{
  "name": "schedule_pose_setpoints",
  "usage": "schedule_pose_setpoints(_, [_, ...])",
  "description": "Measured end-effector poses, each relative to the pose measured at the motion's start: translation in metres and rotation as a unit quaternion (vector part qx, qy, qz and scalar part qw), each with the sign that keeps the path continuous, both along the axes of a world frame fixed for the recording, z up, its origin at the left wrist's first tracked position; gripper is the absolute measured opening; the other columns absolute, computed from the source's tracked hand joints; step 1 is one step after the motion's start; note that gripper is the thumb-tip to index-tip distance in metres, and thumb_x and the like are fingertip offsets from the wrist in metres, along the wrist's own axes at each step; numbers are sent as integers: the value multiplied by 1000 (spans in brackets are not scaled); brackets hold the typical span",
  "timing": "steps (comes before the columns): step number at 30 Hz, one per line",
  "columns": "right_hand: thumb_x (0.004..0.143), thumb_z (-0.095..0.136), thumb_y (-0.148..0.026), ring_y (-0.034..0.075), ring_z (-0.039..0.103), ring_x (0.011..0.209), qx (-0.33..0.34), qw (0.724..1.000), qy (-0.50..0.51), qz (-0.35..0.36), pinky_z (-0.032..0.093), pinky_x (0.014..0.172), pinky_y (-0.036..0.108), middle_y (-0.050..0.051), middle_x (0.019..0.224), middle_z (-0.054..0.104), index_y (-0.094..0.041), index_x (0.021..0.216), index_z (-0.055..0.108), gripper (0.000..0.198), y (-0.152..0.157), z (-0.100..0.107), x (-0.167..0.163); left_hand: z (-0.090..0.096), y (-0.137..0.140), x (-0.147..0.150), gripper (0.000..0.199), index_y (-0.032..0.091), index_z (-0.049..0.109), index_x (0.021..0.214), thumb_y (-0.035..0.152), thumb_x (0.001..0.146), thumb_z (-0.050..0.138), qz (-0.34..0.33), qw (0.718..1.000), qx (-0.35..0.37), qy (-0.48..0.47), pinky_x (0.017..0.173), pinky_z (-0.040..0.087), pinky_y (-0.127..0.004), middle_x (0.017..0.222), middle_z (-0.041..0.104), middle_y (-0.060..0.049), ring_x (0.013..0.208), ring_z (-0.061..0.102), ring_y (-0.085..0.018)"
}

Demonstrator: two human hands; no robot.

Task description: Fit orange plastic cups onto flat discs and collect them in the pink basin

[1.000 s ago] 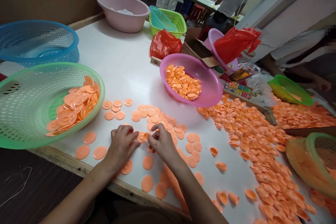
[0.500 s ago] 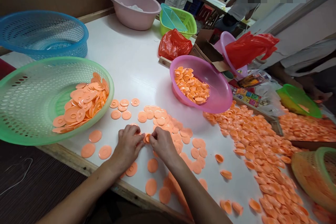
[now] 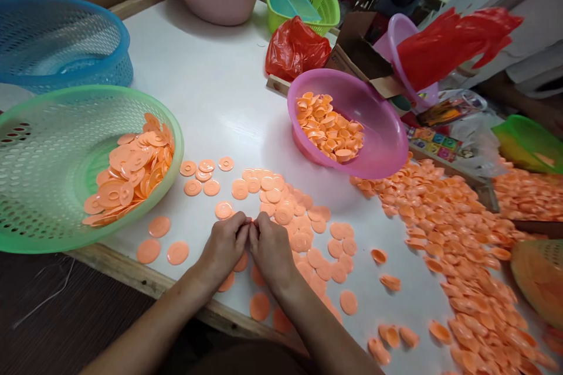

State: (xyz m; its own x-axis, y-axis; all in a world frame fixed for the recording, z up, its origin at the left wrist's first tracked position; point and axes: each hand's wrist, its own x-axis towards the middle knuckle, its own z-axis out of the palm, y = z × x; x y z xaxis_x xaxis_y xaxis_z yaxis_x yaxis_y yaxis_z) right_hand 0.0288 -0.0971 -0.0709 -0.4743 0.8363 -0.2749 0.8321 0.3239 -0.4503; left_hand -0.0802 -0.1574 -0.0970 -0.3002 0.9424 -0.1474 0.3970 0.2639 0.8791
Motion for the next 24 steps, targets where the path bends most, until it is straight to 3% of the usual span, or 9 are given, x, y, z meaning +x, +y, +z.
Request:
schedule_pose_setpoints(4, [90,51,-13,16,59,60,-8,1000,1,-13,31,52,24,6,69,67,-17,80,57,12,0,0,-2,1,-4,3,20,19,60,77,22,90,45,-7,1000,4,29,61,44,-24,71,68,-1,63,61,-13])
schedule_pose_setpoints(8, [78,57,-10,14,59,54,-76,991,103,-42,34,48,21,2,61,64,-18,65,54,16,13,7,8,8,10,-13,23,20,67,82,24,90,46,-21,996,3,83,53,45,-23,60,66,3,52,60,-13])
schedule_pose_setpoints(11, [78,56,-15,11,55,42,-110,966,213,-96,35,41,19,-2,55,61,-19,63,53,16,41,26,26,17,33,-42,27,21,70,99,26,93,44,13,983,32,181,73,51,-29,87,74,-3,81,67,-18])
schedule_pose_setpoints(14, [81,60,-30,10,53,38,-36,930,315,-187,36,35,19,0,56,63,-18,66,56,19,92,57,46,23,61,-69,31,20,67,111,19,90,44,36,961,33,272,92,44,-41,117,68,-11,110,56,-26])
schedule_pose_setpoints(16, [80,63,-34,10,52,36,34,901,353,-251,36,33,18,0,56,62,-17,70,58,21,131,78,62,26,77,-79,27,18,69,103,17,87,47,24,951,12,308,91,41,-45,113,66,-14,110,53,-30])
schedule_pose_setpoints(19, [79,66,-33,10,55,39,28,890,360,-280,38,34,18,0,61,65,-14,87,66,21,171,95,98,29,91,-87,18,15,68,85,20,85,50,-4,943,-17,333,87,39,-43,99,64,-12,103,52,-30])
schedule_pose_setpoints(21, [78,66,-36,10,56,42,57,895,337,-287,40,35,18,0,65,66,-15,97,68,29,171,92,135,29,93,-90,20,14,67,83,23,85,50,-15,940,-35,338,86,38,-39,93,61,-9,98,51,-26])
schedule_pose_setpoints(24, [78,62,-42,12,59,48,113,906,240,-331,41,38,19,0,65,64,-15,92,70,31,130,67,204,26,79,-90,24,19,68,91,31,87,47,-5,942,-65,328,83,39,-30,94,58,-1,94,53,-18])
